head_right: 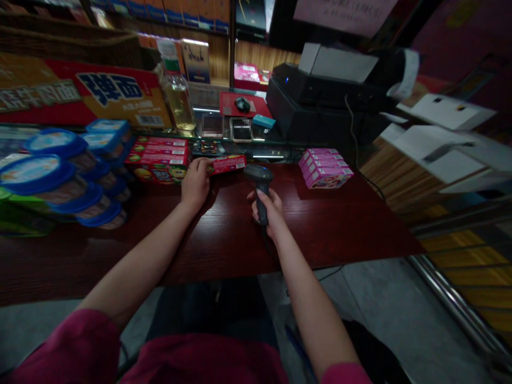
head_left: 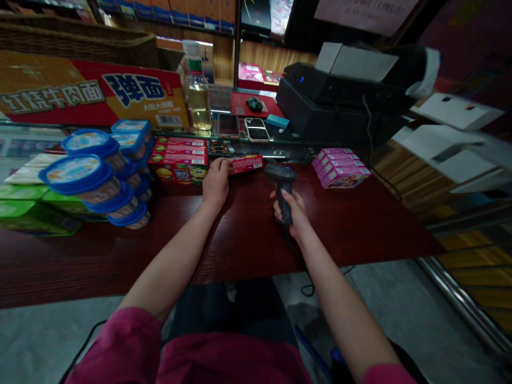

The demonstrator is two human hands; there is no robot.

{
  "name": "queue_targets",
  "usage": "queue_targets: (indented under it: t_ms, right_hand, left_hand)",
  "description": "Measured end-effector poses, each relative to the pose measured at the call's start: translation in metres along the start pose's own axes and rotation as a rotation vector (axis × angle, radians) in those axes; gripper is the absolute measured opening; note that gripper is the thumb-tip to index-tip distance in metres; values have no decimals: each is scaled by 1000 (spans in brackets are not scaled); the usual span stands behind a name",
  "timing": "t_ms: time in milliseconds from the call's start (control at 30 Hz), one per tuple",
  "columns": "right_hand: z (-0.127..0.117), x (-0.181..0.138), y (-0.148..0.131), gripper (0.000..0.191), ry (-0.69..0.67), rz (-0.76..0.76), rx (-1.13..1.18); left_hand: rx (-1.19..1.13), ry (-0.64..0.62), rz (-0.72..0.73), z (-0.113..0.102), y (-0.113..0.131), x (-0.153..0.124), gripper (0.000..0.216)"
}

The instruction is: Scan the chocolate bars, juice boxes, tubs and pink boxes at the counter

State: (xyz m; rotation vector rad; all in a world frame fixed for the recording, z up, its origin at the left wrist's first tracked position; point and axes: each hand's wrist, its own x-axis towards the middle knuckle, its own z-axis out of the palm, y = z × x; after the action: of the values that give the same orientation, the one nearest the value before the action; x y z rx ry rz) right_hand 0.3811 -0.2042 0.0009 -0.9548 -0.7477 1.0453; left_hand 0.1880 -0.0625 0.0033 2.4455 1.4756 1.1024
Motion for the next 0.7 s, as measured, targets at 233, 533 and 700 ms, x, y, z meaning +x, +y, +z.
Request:
queue_targets:
  t_ms: [233, 533, 700]
  right_hand:
    - [-1, 1, 1, 37, 1, 8, 14]
    - [-2, -2, -1, 40, 35, -25, 50]
    - [-8, -3, -5, 42, 83, -6, 86]
  left_hand:
    - [-32, 28, 12, 3, -3, 0, 47]
    - [-145, 45, 112, 3, -8, -2, 50]
    - [-270, -4, 236, -14, -22, -13, 46]
